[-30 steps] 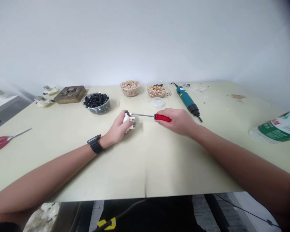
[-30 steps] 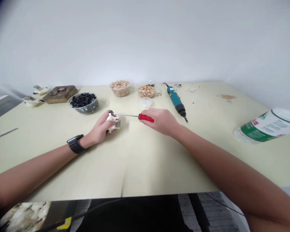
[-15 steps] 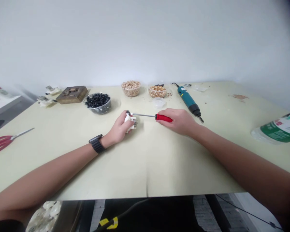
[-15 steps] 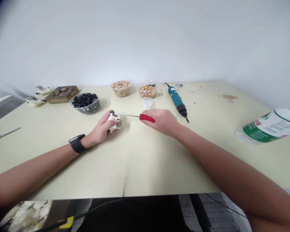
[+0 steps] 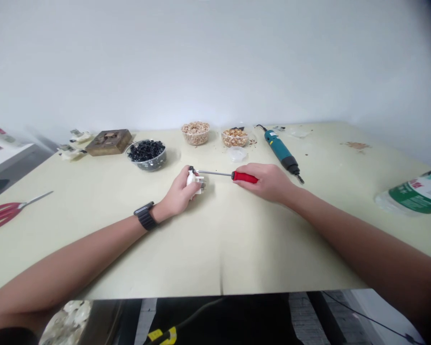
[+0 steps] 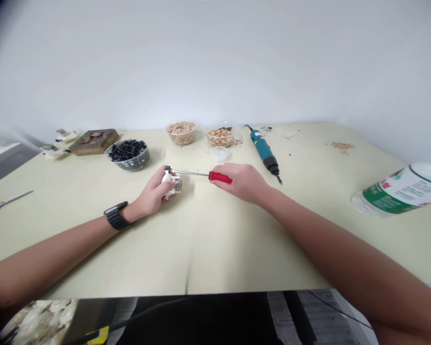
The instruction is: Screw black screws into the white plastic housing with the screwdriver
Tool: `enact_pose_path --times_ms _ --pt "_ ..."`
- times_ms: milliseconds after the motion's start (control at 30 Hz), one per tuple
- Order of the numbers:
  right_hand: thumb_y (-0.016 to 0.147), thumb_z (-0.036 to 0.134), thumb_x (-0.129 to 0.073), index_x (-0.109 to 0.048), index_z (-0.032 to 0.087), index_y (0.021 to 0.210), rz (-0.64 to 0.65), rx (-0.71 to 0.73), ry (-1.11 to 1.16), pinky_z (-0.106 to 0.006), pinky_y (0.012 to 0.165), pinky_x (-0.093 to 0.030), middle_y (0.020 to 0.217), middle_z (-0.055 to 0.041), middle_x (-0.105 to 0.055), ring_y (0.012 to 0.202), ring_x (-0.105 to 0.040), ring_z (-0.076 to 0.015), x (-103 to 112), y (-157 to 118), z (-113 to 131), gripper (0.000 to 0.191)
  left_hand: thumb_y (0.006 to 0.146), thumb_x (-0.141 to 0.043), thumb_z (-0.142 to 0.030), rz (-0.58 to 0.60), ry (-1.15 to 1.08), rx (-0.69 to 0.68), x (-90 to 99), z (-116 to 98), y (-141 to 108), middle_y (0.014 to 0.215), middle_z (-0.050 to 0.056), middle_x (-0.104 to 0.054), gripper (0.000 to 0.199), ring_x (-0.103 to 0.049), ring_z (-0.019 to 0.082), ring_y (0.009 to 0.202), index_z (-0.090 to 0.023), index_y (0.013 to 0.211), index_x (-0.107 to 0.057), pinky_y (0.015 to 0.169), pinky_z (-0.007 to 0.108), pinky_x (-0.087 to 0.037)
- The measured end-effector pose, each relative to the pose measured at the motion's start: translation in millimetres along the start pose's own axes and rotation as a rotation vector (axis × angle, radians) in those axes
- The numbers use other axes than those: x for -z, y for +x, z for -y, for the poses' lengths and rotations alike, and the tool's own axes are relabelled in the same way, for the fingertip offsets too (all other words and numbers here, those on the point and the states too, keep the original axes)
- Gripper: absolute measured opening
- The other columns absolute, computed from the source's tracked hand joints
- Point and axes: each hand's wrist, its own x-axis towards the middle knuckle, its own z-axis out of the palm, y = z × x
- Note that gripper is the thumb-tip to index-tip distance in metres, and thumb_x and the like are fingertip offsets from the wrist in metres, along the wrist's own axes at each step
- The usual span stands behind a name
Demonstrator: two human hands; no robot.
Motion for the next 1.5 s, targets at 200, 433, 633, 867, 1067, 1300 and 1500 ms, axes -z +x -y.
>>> enact_pose_path --times_ms 200,433,633,867,1067,1300,1500 --pt "0.101 0.041 -0.066 -0.077 0.024 0.113 0.034 -0.035 0.049 -0.030 0.081 -0.051 0.107 -0.0014 -0.079 0.093 -0.074 -0.0200 2 0 -3 0.024 0.089 -0.061 -0.047 -0.001 0.031 0.002 -2.2 2 1 0.083 -0.001 -0.057 0.034 -0.051 0.012 0.061 -0.020 0.105 -0.047 0.053 0.025 -0.043" --pt "0.101 0.046 -0.066 -0.077 0.024 0.111 0.115 -0.091 0.153 -0.029 0.079 -0.051 0.106 -0.0028 -0.079 0.090 -0.073 -0.0194 7 3 -6 0.027 0.089 -0.059 -0.045 -0.005 0.081 -0.032 -3.0 1 1 0.082 -0.001 -0.056 0.030 -0.051 0.012 0.064 -0.020 0.102 -0.048 0.058 0.026 -0.043" --pt "0.101 0.046 -0.066 -0.078 0.023 0.112 0.121 -0.091 0.155 -0.030 0.080 -0.052 0.106 -0.0043 -0.080 0.089 -0.072 -0.0201 10 4 -5 0.028 0.088 -0.061 -0.043 0.003 0.046 -0.014 -2.2 4 2 0.083 -0.001 -0.057 0.031 -0.051 0.012 0.062 -0.020 0.104 -0.048 0.056 0.026 -0.041" --pt "0.100 0.046 -0.066 -0.078 0.022 0.110 0.135 -0.099 0.155 -0.030 0.080 -0.051 0.105 -0.0035 -0.079 0.091 -0.072 -0.0196 13 4 -3 0.028 0.091 -0.061 -0.041 0.000 0.082 -0.026 -2.3 2 1 0.083 -0.001 -0.056 0.027 -0.051 0.013 0.065 -0.020 0.102 -0.049 0.060 0.026 -0.042" --pt "0.100 0.045 -0.067 -0.078 0.022 0.111 0.119 -0.084 0.154 -0.029 0.081 -0.051 0.105 -0.0037 -0.079 0.089 -0.072 -0.0190 12 3 -4 0.028 0.093 -0.059 -0.043 0.023 0.081 -0.024 -1.3 2 0 0.085 -0.001 -0.056 0.028 -0.051 0.013 0.067 -0.021 0.104 -0.047 0.061 0.027 -0.043" --pt "0.101 0.045 -0.065 -0.078 0.023 0.113 0.100 -0.071 0.118 -0.031 0.083 -0.053 0.108 -0.0043 -0.080 0.093 -0.074 -0.0208 11 3 -5 0.028 0.092 -0.063 -0.044 -0.013 0.060 -0.033 -0.2 6 2 0.089 0.000 -0.055 0.034 -0.050 0.012 0.073 -0.021 0.103 -0.041 0.064 0.025 -0.042" --pt "0.103 0.044 -0.062 -0.076 0.022 0.117 0.082 -0.041 0.030 -0.034 0.086 -0.054 0.112 -0.0058 -0.079 0.097 -0.074 -0.0232 11 2 -3 0.029 0.092 -0.063 -0.043 0.002 0.015 -0.002 -0.8 4 2 0.087 -0.001 -0.056 0.034 -0.050 0.011 0.067 -0.022 0.105 -0.039 0.060 0.024 -0.042"
